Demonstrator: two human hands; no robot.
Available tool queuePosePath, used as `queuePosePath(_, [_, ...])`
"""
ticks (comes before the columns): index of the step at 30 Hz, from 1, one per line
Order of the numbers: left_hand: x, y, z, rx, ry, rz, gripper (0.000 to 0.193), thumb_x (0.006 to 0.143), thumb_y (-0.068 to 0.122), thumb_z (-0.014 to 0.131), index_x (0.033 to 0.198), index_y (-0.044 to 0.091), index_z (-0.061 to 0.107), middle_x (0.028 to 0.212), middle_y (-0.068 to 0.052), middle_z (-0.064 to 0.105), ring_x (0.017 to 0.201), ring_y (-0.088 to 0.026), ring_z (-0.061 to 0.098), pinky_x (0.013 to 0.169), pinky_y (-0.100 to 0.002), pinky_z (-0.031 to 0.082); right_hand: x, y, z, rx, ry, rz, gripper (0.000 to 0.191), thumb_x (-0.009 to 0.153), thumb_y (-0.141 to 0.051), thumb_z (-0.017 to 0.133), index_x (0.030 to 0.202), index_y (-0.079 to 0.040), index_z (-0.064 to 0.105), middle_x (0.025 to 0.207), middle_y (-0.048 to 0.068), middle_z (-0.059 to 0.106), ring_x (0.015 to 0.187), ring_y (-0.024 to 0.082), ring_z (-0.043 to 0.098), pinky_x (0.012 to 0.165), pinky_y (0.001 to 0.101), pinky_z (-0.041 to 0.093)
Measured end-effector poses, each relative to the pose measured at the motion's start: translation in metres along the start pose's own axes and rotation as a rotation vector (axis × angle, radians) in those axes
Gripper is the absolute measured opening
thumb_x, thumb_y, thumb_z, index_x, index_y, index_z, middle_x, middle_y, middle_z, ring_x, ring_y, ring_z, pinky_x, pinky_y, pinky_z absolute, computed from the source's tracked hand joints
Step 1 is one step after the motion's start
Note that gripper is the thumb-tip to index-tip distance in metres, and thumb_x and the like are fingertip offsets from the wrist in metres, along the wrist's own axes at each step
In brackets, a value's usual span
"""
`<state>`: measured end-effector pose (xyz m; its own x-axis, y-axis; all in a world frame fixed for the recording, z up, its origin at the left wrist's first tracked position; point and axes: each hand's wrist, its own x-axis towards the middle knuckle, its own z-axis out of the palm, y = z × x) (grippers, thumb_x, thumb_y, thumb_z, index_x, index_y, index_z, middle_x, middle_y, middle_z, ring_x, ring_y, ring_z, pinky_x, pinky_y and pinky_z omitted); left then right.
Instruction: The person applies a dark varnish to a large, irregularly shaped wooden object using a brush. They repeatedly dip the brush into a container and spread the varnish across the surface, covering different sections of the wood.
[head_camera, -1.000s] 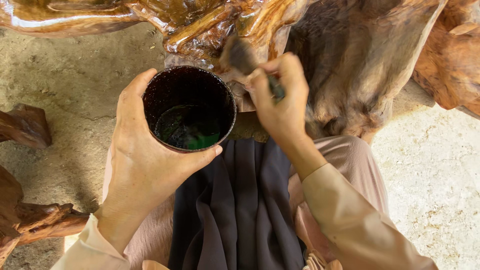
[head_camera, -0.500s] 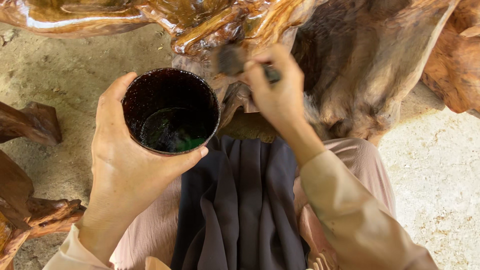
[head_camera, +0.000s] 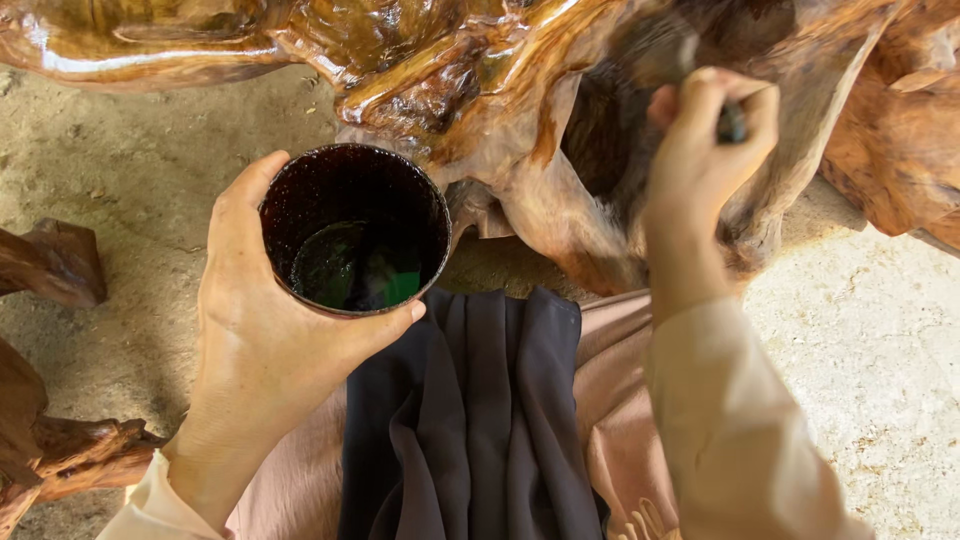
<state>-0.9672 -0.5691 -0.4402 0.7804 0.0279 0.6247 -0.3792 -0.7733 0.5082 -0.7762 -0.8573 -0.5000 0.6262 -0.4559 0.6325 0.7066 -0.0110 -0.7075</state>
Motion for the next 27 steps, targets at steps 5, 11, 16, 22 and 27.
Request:
queuePosePath(5, [-0.001,0.007,0.005,-0.005,-0.004,0.025,0.111,0.06,0.023,0.1,0.148,-0.006,0.038,0.141,-0.024,0.051,0.13,-0.035,0.059,0.11,-0.043,0.05,0.022,0.034,0.0,0.151,0.034,0.253,0.01,0.103,-0.009,0.062,0.096,-0.003,0.059,0.101,0.016,0.068,0.082,0.018,0.075,0.078,0.0351,0.071])
queuePosePath(11, [0.017,0.025,0.013,-0.036,-0.063,0.036,0.112,0.059,0.025,0.1,0.148,-0.006,0.038,0.143,-0.025,0.05,0.132,-0.036,0.057,0.111,-0.044,0.048,0.028,0.032,-0.025,-0.082,-0.29,0.086,0.01,0.105,-0.004,0.058,0.096,-0.004,0.053,0.101,0.009,0.067,0.082,0.015,0.075,0.078,0.0339,0.07])
queuePosePath(16, [0.02,0.046,0.03,-0.063,-0.057,0.057,0.112,0.059,0.025,0.099,0.149,-0.004,0.038,0.143,-0.024,0.05,0.134,-0.036,0.056,0.113,-0.045,0.046,0.085,0.013,-0.053,-0.292,-0.069,-0.352,0.011,0.106,0.004,0.06,0.109,-0.003,0.051,0.106,0.008,0.058,0.087,0.016,0.072,0.077,0.0312,0.065])
queuePosePath(22, [0.022,0.056,0.046,-0.084,-0.097,0.077,0.114,0.059,0.027,0.1,0.149,-0.004,0.037,0.144,-0.024,0.049,0.135,-0.038,0.053,0.113,-0.046,0.044,0.079,0.036,-0.043,-0.442,-0.138,-0.345,0.013,0.109,-0.003,0.064,0.105,-0.003,0.052,0.094,0.008,0.067,0.086,0.017,0.072,0.076,0.0297,0.06])
queuePosePath(27, [0.026,0.046,0.044,-0.1,-0.118,0.071,0.113,0.062,0.028,0.099,0.15,-0.003,0.035,0.144,-0.024,0.048,0.136,-0.037,0.054,0.114,-0.045,0.045,0.066,0.057,-0.039,-0.137,-0.144,-0.16,0.011,0.11,-0.007,0.059,0.102,-0.006,0.052,0.098,0.007,0.066,0.086,0.016,0.075,0.078,0.0303,0.069])
